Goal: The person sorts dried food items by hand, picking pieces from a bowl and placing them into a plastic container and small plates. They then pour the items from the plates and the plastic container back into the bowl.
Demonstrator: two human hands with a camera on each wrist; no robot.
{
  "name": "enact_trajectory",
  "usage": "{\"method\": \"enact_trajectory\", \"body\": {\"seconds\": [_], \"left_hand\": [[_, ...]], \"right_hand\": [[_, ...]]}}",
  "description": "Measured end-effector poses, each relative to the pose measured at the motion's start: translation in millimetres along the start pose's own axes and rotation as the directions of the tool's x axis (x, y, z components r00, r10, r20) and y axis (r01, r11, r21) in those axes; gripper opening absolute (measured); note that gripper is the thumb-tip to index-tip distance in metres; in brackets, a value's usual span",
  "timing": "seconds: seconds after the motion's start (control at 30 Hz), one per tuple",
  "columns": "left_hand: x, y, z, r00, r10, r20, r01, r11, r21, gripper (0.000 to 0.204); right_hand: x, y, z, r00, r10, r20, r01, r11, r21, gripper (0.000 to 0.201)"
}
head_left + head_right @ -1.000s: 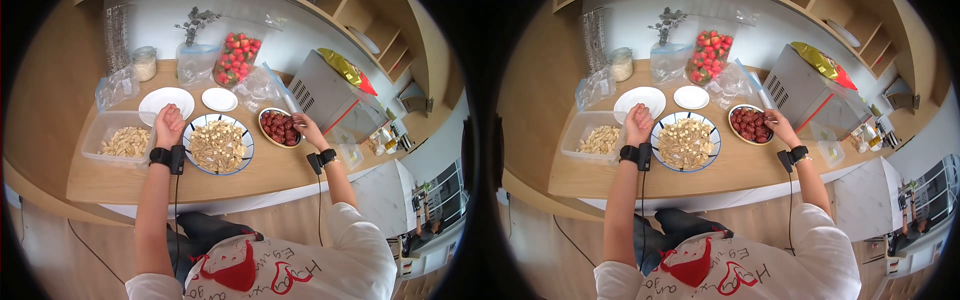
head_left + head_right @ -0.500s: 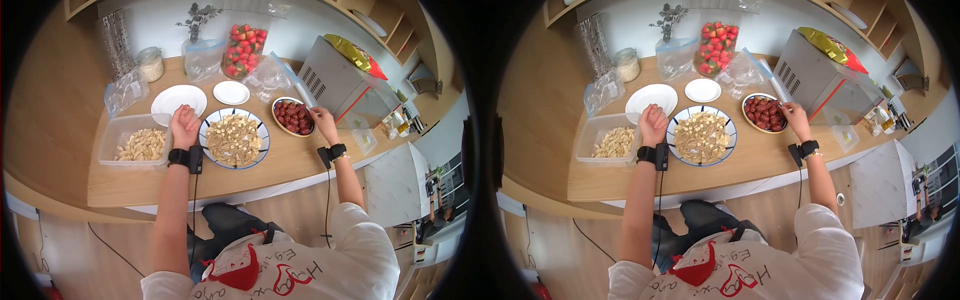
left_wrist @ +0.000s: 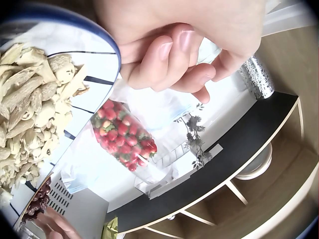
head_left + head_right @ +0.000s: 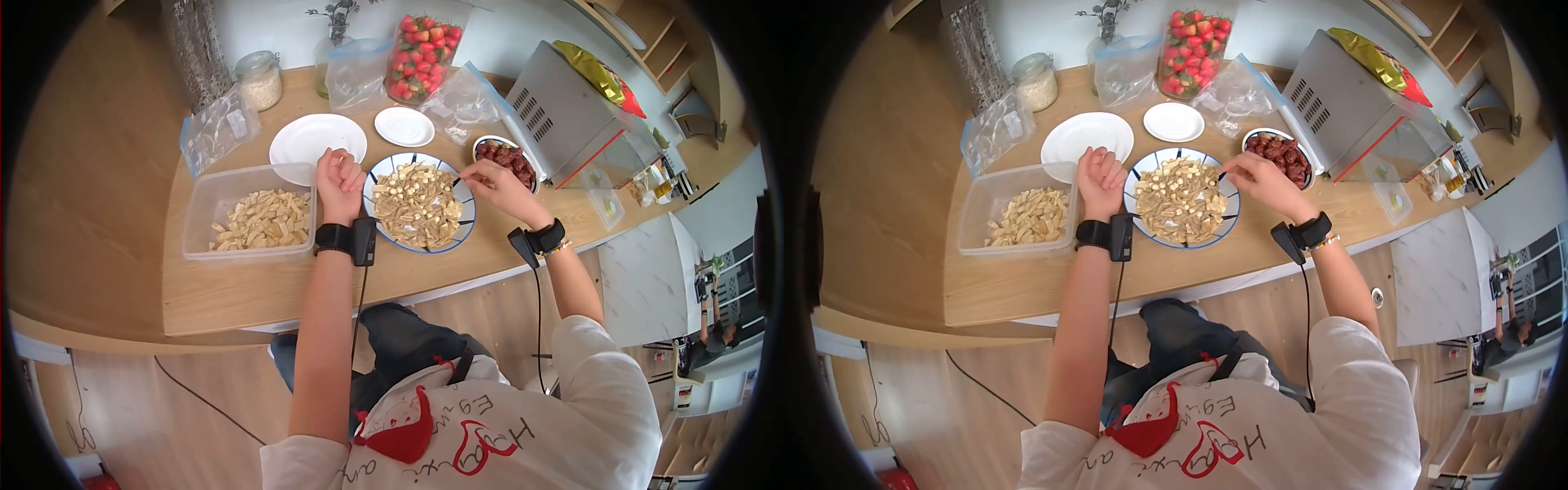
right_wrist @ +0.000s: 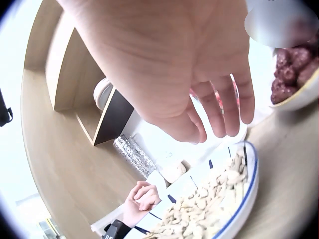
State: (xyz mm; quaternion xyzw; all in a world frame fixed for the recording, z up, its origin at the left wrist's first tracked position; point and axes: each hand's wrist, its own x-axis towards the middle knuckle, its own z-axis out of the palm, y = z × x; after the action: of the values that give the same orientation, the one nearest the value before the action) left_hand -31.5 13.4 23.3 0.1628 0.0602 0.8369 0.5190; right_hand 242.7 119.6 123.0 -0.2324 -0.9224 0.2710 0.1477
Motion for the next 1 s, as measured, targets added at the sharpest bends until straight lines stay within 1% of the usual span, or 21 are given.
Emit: {"method": "enact_trajectory", "body": {"seconds": [0.13,0.23,0.27,0.33,0.37,0.47,0.57,0.6,0.7,0.73,0.83,0.87,0.97,1.0], "left_hand": [[-2.4,-2.3,3.4,0.998,0.034,-0.062,-0.032,0.999,0.034,0.034],[-5.3,-4.1,6.6,0.991,0.061,-0.116,-0.053,0.996,0.073,0.034],[-6.7,-3.6,7.4,0.994,0.053,-0.093,-0.048,0.997,0.054,0.032],[-3.6,-4.4,7.6,0.99,0.059,-0.128,-0.05,0.996,0.072,0.034],[-4.4,-5.3,7.8,0.986,0.065,-0.153,-0.054,0.996,0.077,0.035],[-5.4,-5.8,7.5,0.987,0.089,-0.133,-0.078,0.994,0.083,0.035],[-6.9,-4.6,8.6,0.988,0.084,-0.132,-0.074,0.994,0.078,0.033],[-6.9,-4.9,8.5,0.987,0.091,-0.131,-0.081,0.993,0.081,0.033],[-7.8,-3.6,11.0,0.983,0.065,-0.17,-0.059,0.997,0.042,0.03],[-8.7,-3.1,14.0,0.979,0.051,-0.197,-0.049,0.999,0.017,0.027],[-8.9,-3.1,17.0,0.973,0.067,-0.22,-0.056,0.997,0.053,0.026],[-8.4,-3.4,20.7,0.969,0.069,-0.238,-0.057,0.997,0.057,0.025],[-8.0,-3.2,20.8,0.971,0.066,-0.231,-0.056,0.997,0.051,0.026],[-7.2,-3.0,19.8,0.97,0.057,-0.237,-0.048,0.998,0.042,0.025]], "right_hand": [[4.4,-7.7,9.8,0.997,0.06,0.046,-0.059,0.998,-0.028,0.02],[18.5,-9.8,15.9,0.999,0.045,0.017,-0.045,0.999,-0.003,0.021],[21.8,-10.3,19.2,0.998,0.05,0.026,-0.05,0.999,-0.001,0.021],[32.6,-12.6,22.9,0.998,0.05,0.046,-0.049,0.999,-0.002,0.021],[36.7,-12.2,25.2,0.997,0.037,0.061,-0.036,0.999,-0.022,0.021],[50.3,-8.1,27.5,0.992,-0.001,0.128,0.013,0.996,-0.089,0.021],[60.0,-1.4,29.9,0.986,-0.007,0.164,0.012,0.999,-0.03,0.022],[61.5,1.5,30.3,0.986,-0.032,0.164,0.033,0.999,-0.001,0.022],[63.9,0.2,28.8,0.981,-0.111,0.16,0.115,0.993,-0.016,0.022],[64.2,0.8,28.8,0.98,-0.141,0.141,0.14,0.99,0.019,0.022],[70.7,1.3,26.9,0.973,-0.085,0.214,0.064,0.992,0.107,0.023],[73.3,3.4,29.5,0.979,-0.109,0.175,0.084,0.986,0.141,0.022],[86.5,2.9,27.3,0.979,-0.104,0.173,0.076,0.984,0.159,0.022],[91.5,1.0,22.8,0.976,-0.048,0.211,0.008,0.983,0.186,0.021]]}}
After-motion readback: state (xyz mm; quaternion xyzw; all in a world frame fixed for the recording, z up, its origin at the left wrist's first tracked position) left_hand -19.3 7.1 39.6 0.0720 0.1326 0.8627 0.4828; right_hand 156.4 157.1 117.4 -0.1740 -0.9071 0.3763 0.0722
